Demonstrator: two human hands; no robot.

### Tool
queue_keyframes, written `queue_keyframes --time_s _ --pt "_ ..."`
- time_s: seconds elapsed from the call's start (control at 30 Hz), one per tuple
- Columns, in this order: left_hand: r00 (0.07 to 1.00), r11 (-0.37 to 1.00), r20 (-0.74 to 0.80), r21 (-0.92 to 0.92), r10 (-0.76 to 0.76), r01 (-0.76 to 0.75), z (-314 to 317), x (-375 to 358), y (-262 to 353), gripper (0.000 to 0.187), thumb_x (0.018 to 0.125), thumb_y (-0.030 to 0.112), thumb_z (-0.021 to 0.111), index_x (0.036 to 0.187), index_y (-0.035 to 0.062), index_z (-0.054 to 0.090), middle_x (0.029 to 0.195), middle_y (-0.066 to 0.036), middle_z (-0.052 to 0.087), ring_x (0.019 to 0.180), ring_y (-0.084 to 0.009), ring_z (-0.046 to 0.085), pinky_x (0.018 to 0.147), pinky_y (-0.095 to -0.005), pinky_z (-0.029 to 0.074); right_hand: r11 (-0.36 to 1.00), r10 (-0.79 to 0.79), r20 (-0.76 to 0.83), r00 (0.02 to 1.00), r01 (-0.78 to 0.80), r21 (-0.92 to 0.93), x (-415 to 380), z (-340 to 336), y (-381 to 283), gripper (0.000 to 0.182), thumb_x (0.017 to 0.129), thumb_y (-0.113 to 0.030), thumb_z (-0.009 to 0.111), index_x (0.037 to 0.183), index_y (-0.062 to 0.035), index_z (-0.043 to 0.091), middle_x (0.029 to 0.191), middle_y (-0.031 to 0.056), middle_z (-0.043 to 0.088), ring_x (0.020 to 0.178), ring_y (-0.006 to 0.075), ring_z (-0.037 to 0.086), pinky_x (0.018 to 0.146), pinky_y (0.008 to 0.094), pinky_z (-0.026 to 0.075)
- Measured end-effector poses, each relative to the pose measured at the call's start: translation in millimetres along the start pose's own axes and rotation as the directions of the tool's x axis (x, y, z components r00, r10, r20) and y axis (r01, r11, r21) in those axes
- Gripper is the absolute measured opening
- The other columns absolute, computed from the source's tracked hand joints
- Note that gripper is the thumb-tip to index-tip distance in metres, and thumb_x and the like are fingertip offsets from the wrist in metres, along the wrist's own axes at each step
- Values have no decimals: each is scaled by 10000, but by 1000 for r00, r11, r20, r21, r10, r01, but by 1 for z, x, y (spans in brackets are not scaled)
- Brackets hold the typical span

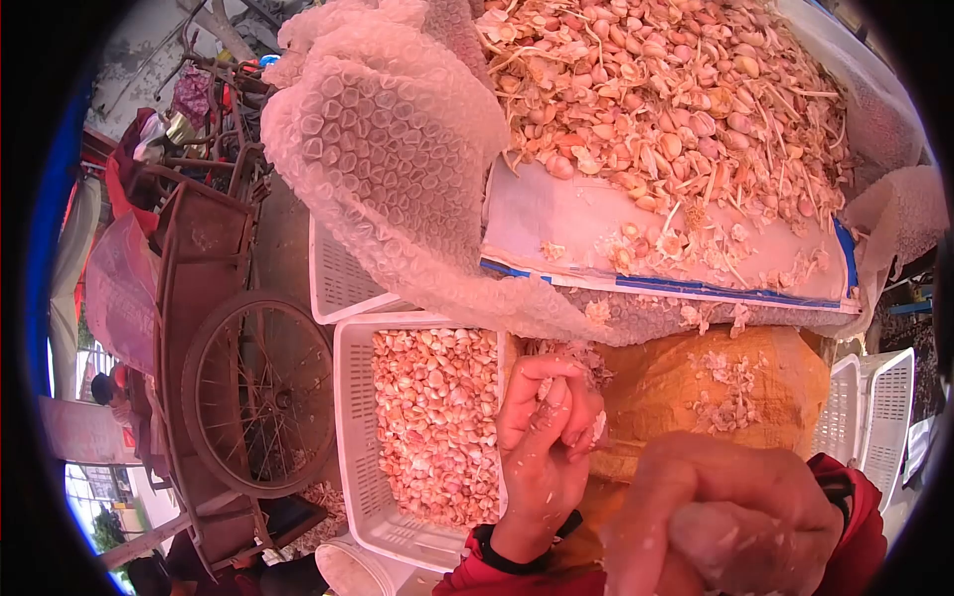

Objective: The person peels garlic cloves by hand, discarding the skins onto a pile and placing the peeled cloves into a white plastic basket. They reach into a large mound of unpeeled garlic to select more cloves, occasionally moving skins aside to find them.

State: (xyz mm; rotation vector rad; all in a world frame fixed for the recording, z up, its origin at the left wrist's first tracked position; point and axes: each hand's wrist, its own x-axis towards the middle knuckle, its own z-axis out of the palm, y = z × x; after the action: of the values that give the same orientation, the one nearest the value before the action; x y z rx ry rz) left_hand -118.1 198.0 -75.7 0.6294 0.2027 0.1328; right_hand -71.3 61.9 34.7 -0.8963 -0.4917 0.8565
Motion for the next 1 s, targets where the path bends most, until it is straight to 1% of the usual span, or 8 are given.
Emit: queue_keyframes --time_s 0.17,0.23,0.3,0.37,0.57,0.7,0.8,1.0 --pt "988 987 -134 149 83 -62 -20 3 -1 194 946 192 503 1062 37 502 628 21 361 518 -54 298 463 -182 264 993 -95 -240 966 109 45 35 -28 44 232 985 -205 418 1078 -12 506 893 83 576 720 79 501 602 215 400" --pt "983 961 -139 266 116 -76 -33 7 -14 207 951 220 500 1066 48 505 631 19 373 521 -66 323 476 -197 288 921 -313 -207 927 243 -304 46 -17 71 252 960 -185 474 1152 -23 494 891 94 584 727 129 527 623 234 412" --pt "985 906 -63 406 160 -121 -45 13 -23 230 953 262 501 1074 65 510 640 13 403 534 -82 385 503 -215 334 597 -516 143 845 474 -647 69 -7 110 354 854 -79 552 1194 -32 466 1023 159 566 931 251 563 812 360 424" --pt "990 991 -56 -47 -127 124 -59 23 -32 225 957 269 494 1077 81 513 637 14 409 547 -89 413 519 -228 351 233 -449 192 872 322 -918 79 12 123 485 769 -55 602 1229 -23 451 1120 170 542 971 336 545 847 392 423" --pt "954 994 -287 34 -89 103 -79 30 -21 120 953 188 497 1028 99 527 582 32 332 476 -60 322 449 -199 278 319 -480 86 873 265 -910 98 -53 83 336 786 -39 619 1117 -72 580 1071 153 532 916 331 542 772 383 454" --pt "962 992 -259 70 -81 103 -87 38 -31 110 950 182 481 1004 100 533 579 34 330 434 -57 281 396 -193 243 84 -590 -10 808 49 -995 149 -161 61 238 776 -8 621 996 -86 578 924 136 536 870 330 545 740 405 456" --pt "946 989 -295 22 -131 144 -73 41 -34 85 943 154 503 983 85 530 575 35 330 448 -55 287 407 -192 236 -128 -454 25 890 -38 -991 176 -198 57 220 769 -2 609 977 -63 573 899 140 533 882 354 554 728 427 464" --pt "930 996 -356 -18 -86 86 -98 50 -24 107 933 102 503 1040 95 509 569 34 341 452 -42 302 395 -164 246 -190 -390 -78 917 -163 -968 189 -195 63 249 749 23 532 996 2 541 952 227 546 884 415 575 742 467 475"
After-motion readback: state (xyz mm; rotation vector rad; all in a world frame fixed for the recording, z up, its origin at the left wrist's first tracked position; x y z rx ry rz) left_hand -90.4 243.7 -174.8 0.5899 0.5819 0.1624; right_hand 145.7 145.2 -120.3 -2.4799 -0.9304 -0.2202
